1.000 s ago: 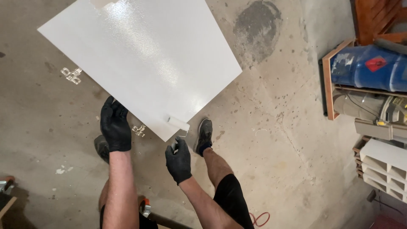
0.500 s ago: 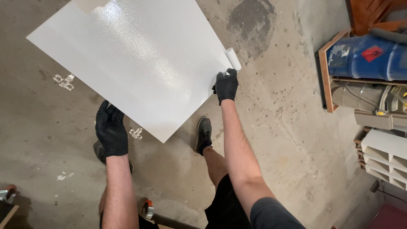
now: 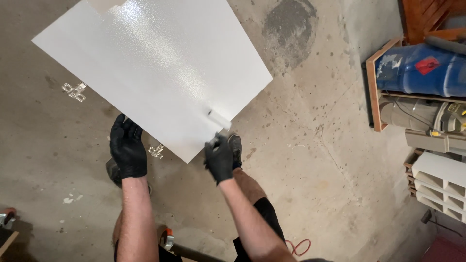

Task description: The person kneels on the floor and uses a small paint roller to apply white paint to a cabinet door. They briefly stand to pour liquid from a bottle into a container before resuming painting the door surface.

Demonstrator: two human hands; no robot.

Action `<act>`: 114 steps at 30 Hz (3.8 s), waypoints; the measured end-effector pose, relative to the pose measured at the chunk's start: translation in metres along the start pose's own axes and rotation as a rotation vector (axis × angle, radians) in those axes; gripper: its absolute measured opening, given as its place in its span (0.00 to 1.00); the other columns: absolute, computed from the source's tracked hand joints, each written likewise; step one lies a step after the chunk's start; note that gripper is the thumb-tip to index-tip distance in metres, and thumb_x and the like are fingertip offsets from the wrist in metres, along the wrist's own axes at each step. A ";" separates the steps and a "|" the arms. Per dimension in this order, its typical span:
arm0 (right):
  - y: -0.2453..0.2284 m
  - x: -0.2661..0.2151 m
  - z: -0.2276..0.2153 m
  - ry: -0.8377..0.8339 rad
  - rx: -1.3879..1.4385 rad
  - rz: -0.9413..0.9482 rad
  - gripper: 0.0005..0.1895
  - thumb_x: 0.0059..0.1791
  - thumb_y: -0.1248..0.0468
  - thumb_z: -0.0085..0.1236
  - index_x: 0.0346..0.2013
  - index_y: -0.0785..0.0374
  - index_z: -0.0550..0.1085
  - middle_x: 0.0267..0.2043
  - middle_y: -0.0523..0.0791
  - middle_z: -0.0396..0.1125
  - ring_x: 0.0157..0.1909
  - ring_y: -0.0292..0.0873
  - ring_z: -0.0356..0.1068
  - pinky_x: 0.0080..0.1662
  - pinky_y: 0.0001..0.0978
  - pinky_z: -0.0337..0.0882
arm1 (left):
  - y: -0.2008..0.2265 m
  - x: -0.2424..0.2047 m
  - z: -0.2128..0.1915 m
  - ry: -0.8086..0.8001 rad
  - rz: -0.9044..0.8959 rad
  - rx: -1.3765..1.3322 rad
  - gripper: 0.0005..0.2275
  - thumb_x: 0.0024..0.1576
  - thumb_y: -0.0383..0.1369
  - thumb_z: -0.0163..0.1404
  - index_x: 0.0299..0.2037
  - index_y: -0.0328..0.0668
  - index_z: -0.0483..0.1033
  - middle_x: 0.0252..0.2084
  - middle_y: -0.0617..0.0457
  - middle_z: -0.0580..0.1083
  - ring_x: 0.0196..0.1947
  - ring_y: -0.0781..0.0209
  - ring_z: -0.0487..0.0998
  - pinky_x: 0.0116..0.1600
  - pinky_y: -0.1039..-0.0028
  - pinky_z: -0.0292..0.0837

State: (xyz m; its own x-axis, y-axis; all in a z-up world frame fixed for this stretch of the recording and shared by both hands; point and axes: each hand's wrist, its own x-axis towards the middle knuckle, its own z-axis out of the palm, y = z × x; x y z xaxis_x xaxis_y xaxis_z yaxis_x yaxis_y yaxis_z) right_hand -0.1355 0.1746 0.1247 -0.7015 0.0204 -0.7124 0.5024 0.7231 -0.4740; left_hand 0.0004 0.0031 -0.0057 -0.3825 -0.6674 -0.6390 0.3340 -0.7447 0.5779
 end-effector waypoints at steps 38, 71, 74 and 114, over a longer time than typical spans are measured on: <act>-0.031 0.166 -0.088 0.324 0.014 -0.305 0.21 0.52 0.62 0.58 0.58 0.66 0.71 0.41 0.55 0.70 0.24 0.48 0.75 0.17 0.38 0.76 | -0.001 -0.004 0.004 -0.036 0.009 -0.060 0.21 0.62 0.39 0.46 0.65 0.43 0.70 0.57 0.46 0.76 0.57 0.56 0.78 0.64 0.65 0.74; 0.143 0.043 -0.006 -0.128 -0.882 -1.015 0.31 0.49 0.59 0.58 0.68 0.40 0.69 0.34 0.38 0.70 0.40 0.41 0.74 0.39 0.34 0.76 | 0.013 -0.004 -0.005 -0.077 -0.166 -0.408 0.28 0.59 0.48 0.44 0.64 0.37 0.71 0.53 0.40 0.78 0.53 0.46 0.80 0.65 0.57 0.72; 0.112 0.065 0.025 -0.110 -0.818 -1.030 0.32 0.48 0.56 0.60 0.67 0.31 0.68 0.36 0.32 0.69 0.41 0.35 0.74 0.39 0.31 0.76 | -0.004 0.005 -0.023 -0.089 -0.216 -0.533 0.32 0.56 0.50 0.44 0.65 0.34 0.70 0.56 0.34 0.76 0.55 0.41 0.79 0.66 0.53 0.69; -0.386 0.124 0.188 -0.767 -1.357 -1.043 0.08 0.50 0.61 0.65 0.43 0.48 0.83 0.44 0.39 0.78 0.44 0.36 0.74 0.51 0.27 0.69 | 0.002 0.012 -0.014 0.011 -0.286 -0.491 0.24 0.63 0.39 0.40 0.64 0.27 0.69 0.50 0.34 0.76 0.52 0.44 0.77 0.61 0.59 0.71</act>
State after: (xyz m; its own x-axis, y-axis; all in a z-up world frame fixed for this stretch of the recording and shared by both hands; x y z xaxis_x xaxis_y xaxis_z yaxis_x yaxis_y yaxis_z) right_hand -0.3215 -0.2325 0.1219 0.1215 -0.7283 -0.6744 -0.8830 0.2310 -0.4086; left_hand 0.0081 -0.0068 -0.0195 -0.5082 -0.4368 -0.7423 0.5808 -0.8102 0.0791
